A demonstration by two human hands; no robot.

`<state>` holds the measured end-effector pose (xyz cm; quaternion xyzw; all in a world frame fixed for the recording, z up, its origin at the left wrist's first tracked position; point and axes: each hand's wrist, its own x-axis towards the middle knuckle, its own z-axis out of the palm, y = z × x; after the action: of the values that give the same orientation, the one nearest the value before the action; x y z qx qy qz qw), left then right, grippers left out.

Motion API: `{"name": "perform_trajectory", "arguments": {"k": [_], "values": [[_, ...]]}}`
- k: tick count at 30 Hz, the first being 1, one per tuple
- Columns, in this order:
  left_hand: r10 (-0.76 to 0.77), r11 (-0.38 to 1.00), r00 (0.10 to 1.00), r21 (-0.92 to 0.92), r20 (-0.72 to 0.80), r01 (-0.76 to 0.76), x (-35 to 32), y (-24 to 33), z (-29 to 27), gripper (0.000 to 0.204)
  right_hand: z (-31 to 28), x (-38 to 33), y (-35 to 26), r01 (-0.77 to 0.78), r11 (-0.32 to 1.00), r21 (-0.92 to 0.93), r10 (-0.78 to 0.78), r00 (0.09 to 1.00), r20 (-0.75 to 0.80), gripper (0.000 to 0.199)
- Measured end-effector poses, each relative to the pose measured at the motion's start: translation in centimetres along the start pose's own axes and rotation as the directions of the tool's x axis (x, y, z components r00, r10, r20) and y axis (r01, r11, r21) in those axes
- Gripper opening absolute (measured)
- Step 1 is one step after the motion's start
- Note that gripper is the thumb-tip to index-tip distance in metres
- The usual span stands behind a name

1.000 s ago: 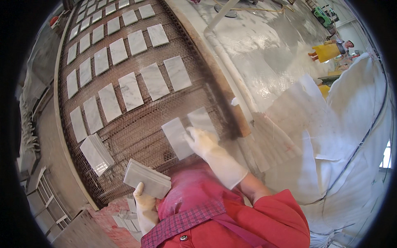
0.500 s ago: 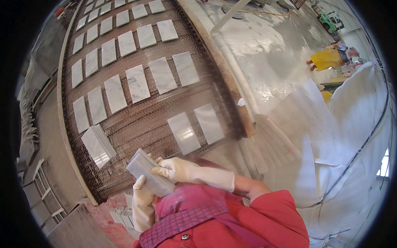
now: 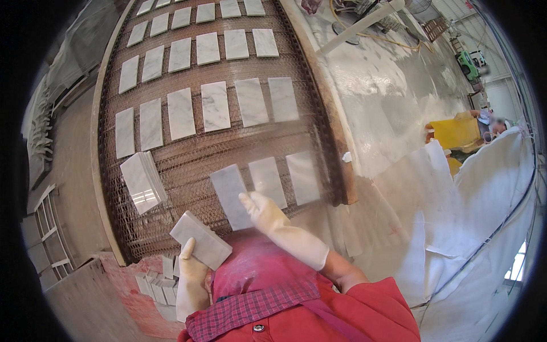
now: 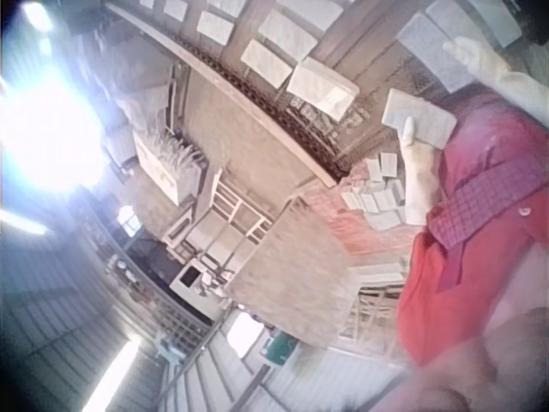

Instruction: The person repeatedly picks up stacks of rectangular tiles and places them one by one onto a moving conveyor belt. The person also stacks tiles on a nearby surface and continues placing them on the belt.

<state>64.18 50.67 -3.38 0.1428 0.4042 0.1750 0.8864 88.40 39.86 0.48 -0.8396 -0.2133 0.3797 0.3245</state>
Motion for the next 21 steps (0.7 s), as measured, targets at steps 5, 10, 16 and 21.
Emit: {"name": "perform_trajectory", "arguments": {"k": [5,10,16,21], "values": [[0.023,1.0,0.998,0.004,-0.06,-0.023,-0.6,-0.1,-2.4,0.061,1.5,2.7,1.4,-0.05,0.999,0.013,0.049,0.995,0.081,0.054],[0.049,0.998,0.999,-0.046,-0.019,-0.05,-0.7,-0.7,-2.8,0.063,3.6,3.7,3.4,-0.173,0.974,0.143,0.152,0.978,0.144,0.059],[0.028,0.997,0.999,-0.074,-0.034,-0.03,-1.2,-1.1,-1.9,0.065,3.3,3.6,4.3,-0.114,0.983,0.143,0.099,0.989,0.111,0.058],[0.011,0.999,1.0,-0.048,-0.024,-0.012,-1.3,-0.8,-1.2,0.066,2.9,3.5,4.2,-0.109,0.984,0.14,0.098,0.992,0.08,0.058]]}}
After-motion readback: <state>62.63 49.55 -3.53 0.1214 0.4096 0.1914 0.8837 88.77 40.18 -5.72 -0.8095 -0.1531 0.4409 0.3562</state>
